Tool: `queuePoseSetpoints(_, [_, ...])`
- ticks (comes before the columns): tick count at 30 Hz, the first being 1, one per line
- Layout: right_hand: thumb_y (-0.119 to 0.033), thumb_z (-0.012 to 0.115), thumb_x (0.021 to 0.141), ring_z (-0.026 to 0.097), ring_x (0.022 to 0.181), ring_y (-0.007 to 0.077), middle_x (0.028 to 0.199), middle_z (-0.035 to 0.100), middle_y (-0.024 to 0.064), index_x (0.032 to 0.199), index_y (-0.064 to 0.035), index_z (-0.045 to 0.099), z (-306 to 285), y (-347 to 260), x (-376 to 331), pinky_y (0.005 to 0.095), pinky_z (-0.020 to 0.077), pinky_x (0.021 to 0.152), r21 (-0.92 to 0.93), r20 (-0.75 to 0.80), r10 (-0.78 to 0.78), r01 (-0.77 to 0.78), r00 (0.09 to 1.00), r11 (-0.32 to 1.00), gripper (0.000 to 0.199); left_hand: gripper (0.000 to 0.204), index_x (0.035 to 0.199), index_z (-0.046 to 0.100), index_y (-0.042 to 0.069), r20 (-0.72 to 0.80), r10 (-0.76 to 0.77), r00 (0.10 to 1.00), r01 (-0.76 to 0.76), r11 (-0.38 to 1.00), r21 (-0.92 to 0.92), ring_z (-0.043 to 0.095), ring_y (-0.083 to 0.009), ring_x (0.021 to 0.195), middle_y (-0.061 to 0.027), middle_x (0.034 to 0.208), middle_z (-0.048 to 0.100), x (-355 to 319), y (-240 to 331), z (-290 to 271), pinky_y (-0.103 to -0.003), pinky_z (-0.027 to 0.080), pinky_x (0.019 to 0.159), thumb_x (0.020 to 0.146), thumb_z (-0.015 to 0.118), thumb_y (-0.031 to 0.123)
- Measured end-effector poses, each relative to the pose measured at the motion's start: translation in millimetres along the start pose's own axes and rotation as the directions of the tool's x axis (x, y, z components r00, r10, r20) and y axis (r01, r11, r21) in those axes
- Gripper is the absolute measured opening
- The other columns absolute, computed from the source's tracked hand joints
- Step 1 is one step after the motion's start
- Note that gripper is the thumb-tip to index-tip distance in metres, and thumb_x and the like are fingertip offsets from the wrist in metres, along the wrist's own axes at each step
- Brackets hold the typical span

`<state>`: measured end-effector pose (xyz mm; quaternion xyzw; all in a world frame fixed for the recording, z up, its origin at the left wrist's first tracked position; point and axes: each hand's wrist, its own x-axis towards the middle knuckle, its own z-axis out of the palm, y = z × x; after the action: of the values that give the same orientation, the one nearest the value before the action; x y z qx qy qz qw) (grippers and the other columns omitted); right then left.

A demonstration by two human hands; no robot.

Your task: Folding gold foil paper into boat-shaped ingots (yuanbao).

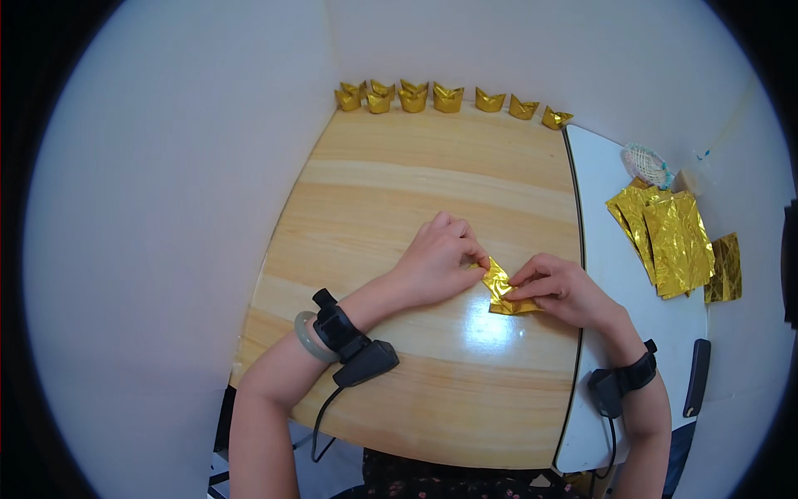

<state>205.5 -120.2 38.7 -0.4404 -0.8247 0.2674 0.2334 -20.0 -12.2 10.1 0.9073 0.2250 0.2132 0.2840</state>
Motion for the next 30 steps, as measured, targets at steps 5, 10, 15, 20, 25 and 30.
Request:
queuePoseSetpoints(5, [0.009, 0.065, 0.07, 0.055, 0.1, 0.0225, 0.105, 0.061, 0.0044, 0.106, -0.0164, 0.07, 2, -3, -9, 0.0324, 0.047, 0.084, -0.008, -0.009, 0.009, -0.009, 1.0, 1.0, 0.044, 0.035, 0.088, 0.065, 0.009, -0.036, -0.024, 0.999, 0.03, 0.988, 0.153, 0.043, -0.0271, 0.104, -0.0076, 0.099, 0.051, -4, 24, 4, -0.036, 0.035, 0.091, 0.063, 0.078, 0.03])
queuePoseSetpoints(10, [0.004, 0.063, 0.075, 0.054, 0.098, 0.0243, 0.105, 0.06, 0.0057, 0.107, -0.0147, 0.069, 0, 0, -9, 0.0341, 0.0446, 0.086, -0.06, -0.012, -0.055, 0.054, 0.998, 0.997, 0.038, 0.048, 0.099, 0.059, 0.009, 0.038, -0.076, 0.996, 0.068, 0.98, 0.185, 0.038, -0.0306, 0.11, -0.0102, 0.107, 0.046, -5, 30, 2, -0.04, 0.031, 0.095, 0.062, 0.079, 0.033])
queuePoseSetpoints(15, [0.003, 0.063, 0.075, 0.054, 0.099, 0.0244, 0.106, 0.06, 0.0056, 0.107, -0.0147, 0.069, 1, 4, -10, 0.0347, 0.044, 0.088, -0.043, -0.003, -0.062, 0.062, 0.998, 0.997, 0.037, 0.051, 0.102, 0.058, 0.01, 0.074, -0.109, 0.991, 0.099, 0.986, 0.135, 0.035, -0.0313, 0.113, -0.0107, 0.109, 0.044, -6, 26, 3, -0.041, 0.028, 0.097, 0.064, 0.08, 0.036])
queuePoseSetpoints(20, [0.001, 0.064, 0.075, 0.054, 0.099, 0.0244, 0.104, 0.06, 0.0054, 0.105, -0.0139, 0.069, 0, 3, -8, 0.0342, 0.0444, 0.087, -0.049, 0.0, -0.069, 0.069, 0.998, 0.996, 0.034, 0.052, 0.102, 0.059, 0.006, 0.061, -0.123, 0.991, 0.116, 0.987, 0.109, 0.035, -0.0309, 0.112, -0.0123, 0.108, 0.045, -7, 26, 5, -0.041, 0.027, 0.094, 0.064, 0.076, 0.038])
queuePoseSetpoints(25, [-0.003, 0.066, 0.076, 0.056, 0.094, 0.023, 0.097, 0.062, 0.0041, 0.1, -0.0115, 0.07, -4, -1, -2, 0.0328, 0.046, 0.082, -0.015, -0.004, -0.025, 0.025, 1.0, 1.0, 0.026, 0.051, 0.101, 0.059, 0.006, 0.07, -0.114, 0.991, 0.106, 0.988, 0.111, 0.035, -0.0315, 0.112, -0.0127, 0.108, 0.045, -7, 26, 3, -0.041, 0.027, 0.093, 0.063, 0.075, 0.035])
queuePoseSetpoints(30, [-0.006, 0.068, 0.078, 0.059, 0.079, 0.021, 0.084, 0.063, 0.0056, 0.095, -0.0057, 0.068, 1, -10, 10, 0.0318, 0.0474, 0.071, 0.009, -0.061, 0.096, -0.095, 0.994, 0.995, 0.017, 0.052, 0.105, 0.054, 0.01, 0.108, -0.128, 0.986, 0.115, 0.986, 0.124, 0.034, -0.0318, 0.112, -0.0117, 0.109, 0.042, -7, 28, 0, -0.04, 0.027, 0.097, 0.064, 0.077, 0.033])
